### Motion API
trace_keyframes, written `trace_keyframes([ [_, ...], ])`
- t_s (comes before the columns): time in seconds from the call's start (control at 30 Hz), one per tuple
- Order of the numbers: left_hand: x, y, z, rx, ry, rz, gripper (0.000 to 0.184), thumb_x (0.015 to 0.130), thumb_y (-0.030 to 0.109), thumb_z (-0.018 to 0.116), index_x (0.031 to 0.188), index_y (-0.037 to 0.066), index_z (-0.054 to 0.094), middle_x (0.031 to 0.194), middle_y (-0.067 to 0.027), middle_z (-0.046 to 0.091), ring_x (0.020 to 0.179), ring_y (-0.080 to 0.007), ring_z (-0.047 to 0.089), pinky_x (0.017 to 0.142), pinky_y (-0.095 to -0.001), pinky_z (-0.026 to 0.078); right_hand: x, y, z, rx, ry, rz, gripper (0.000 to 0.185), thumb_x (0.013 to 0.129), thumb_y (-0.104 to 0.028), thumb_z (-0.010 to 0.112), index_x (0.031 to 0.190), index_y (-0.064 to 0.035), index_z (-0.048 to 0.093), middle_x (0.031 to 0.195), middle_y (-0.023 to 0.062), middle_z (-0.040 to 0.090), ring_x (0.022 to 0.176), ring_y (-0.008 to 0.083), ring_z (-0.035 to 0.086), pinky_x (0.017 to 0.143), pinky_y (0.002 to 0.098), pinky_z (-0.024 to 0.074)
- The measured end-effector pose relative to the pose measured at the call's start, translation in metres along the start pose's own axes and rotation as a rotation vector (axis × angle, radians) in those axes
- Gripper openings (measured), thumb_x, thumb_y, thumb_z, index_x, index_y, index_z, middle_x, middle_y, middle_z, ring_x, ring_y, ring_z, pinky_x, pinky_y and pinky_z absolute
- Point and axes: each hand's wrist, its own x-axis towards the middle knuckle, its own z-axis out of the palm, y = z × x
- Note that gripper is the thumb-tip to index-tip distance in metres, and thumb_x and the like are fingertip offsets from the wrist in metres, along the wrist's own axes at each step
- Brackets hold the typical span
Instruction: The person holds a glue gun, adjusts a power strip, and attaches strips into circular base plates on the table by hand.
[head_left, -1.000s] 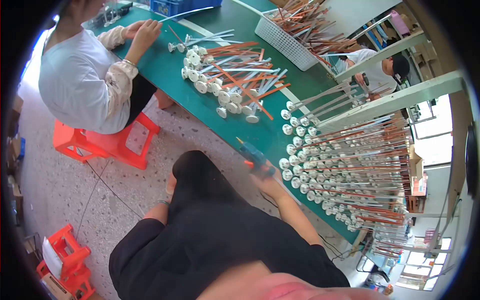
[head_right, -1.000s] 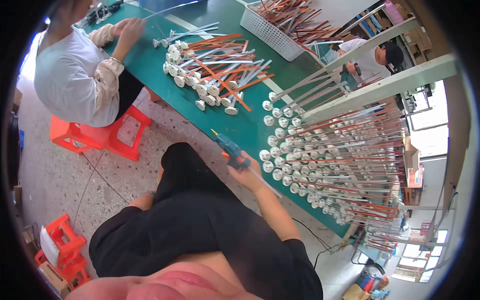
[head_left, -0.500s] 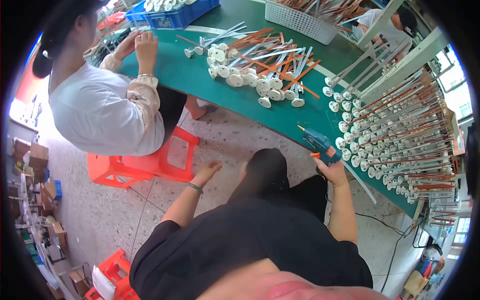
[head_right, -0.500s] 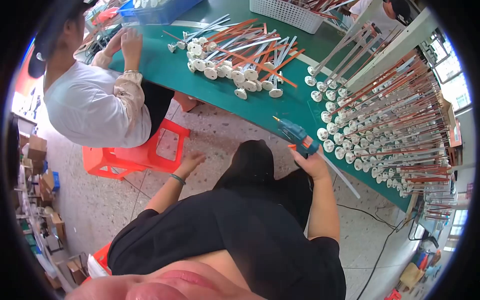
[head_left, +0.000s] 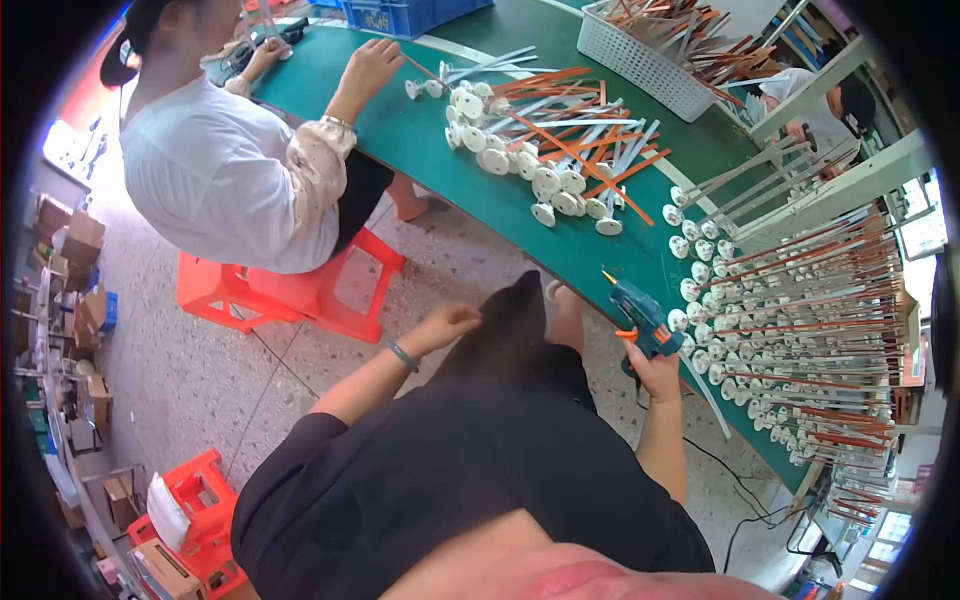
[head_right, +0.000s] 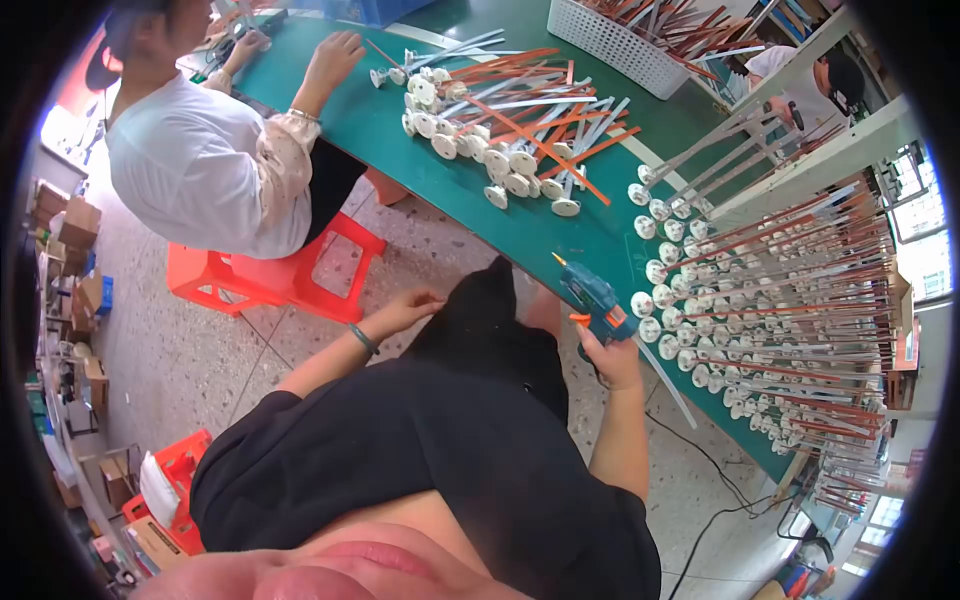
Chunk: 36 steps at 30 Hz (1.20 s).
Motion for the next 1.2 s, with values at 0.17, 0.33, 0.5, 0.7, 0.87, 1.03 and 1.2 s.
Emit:
trace_keyframes([
  [0.17, -0.017, 0.044, 0.020, -0.071, 0.023, -0.067, 0.023, 0.092, 0.019, 0.066, 0.106, 0.001, 0.064, 0.095, -0.0042, 0.067, 0.090, -0.0115, 0.063, 0.082, -0.0276, 0.050, 0.002, -0.008, -0.005, 0.038, -0.057, -0.046, 0.049, 0.083, -0.008, 0.072, 0.127, -0.0001, 0.054, 0.113, 0.0048, 0.064, 0.098, 0.0117, 0.060, 0.087, 0.0280, 0.0482],
  [0.33, -0.019, 0.198, 0.017, -0.107, -0.064, 0.172, 0.022, 0.096, 0.020, 0.060, 0.104, 0.000, 0.064, 0.094, -0.0050, 0.066, 0.087, -0.0110, 0.062, 0.081, -0.0263, 0.050, 0.000, -0.005, -0.003, 0.064, -0.004, -0.118, 0.042, 0.080, -0.007, 0.074, 0.120, -0.0019, 0.058, 0.102, 0.0004, 0.062, 0.089, 0.0089, 0.057, 0.078, 0.0270, 0.0485],
  [0.5, -0.055, 0.375, 0.039, -0.141, -0.589, 1.102, 0.047, 0.094, 0.052, 0.055, 0.094, 0.007, 0.069, 0.077, -0.0063, 0.061, 0.063, -0.0156, 0.058, 0.056, -0.0283, 0.042, 0.000, -0.002, -0.006, 0.083, 0.011, -0.042, 0.038, 0.080, -0.004, 0.073, 0.116, -0.0011, 0.060, 0.101, 0.0012, 0.064, 0.090, 0.0106, 0.059, 0.080, 0.0280, 0.0492],
  [0.7, -0.094, 0.428, 0.077, -0.365, -0.672, 1.085, 0.026, 0.097, 0.039, 0.054, 0.085, 0.022, 0.070, 0.070, -0.0029, 0.060, 0.057, -0.0170, 0.056, 0.055, -0.0288, 0.039, 0.000, -0.001, -0.006, 0.096, -0.015, -0.049, 0.047, 0.083, -0.011, 0.073, 0.126, -0.0017, 0.056, 0.106, 0.0022, 0.065, 0.092, 0.0091, 0.059, 0.083, 0.0272, 0.0489],
  [0.87, -0.072, 0.430, 0.086, -0.545, -0.825, 1.080, 0.021, 0.096, 0.032, 0.056, 0.084, 0.020, 0.070, 0.070, -0.0026, 0.061, 0.056, -0.0178, 0.056, 0.056, -0.0297, 0.041, -0.003, -0.002, -0.005, 0.126, 0.012, -0.022, 0.048, 0.082, -0.009, 0.074, 0.125, -0.0006, 0.056, 0.106, 0.0032, 0.065, 0.094, 0.0101, 0.060, 0.084, 0.0279, 0.0492],
  [1.03, -0.054, 0.436, 0.083, -0.488, -0.852, 1.091, 0.016, 0.090, 0.024, 0.060, 0.081, 0.014, 0.069, 0.070, -0.0041, 0.061, 0.059, -0.0191, 0.056, 0.056, -0.0309, 0.041, 0.001, -0.016, -0.003, 0.174, -0.030, -0.054, 0.046, 0.081, -0.006, 0.072, 0.124, -0.0014, 0.058, 0.106, 0.0036, 0.066, 0.094, 0.0100, 0.060, 0.085, 0.0275, 0.0490],
  [1.2, -0.038, 0.437, 0.077, -0.381, -0.799, 1.143, 0.012, 0.085, 0.017, 0.063, 0.078, 0.008, 0.067, 0.070, -0.0057, 0.060, 0.061, -0.0205, 0.056, 0.056, -0.0321, 0.042, 0.000, -0.016, 0.002, 0.251, 0.045, -0.065, 0.035, 0.078, -0.004, 0.075, 0.111, -0.0036, 0.062, 0.091, -0.0001, 0.064, 0.072, 0.0049, 0.057, 0.063, 0.0220, 0.0467],
])
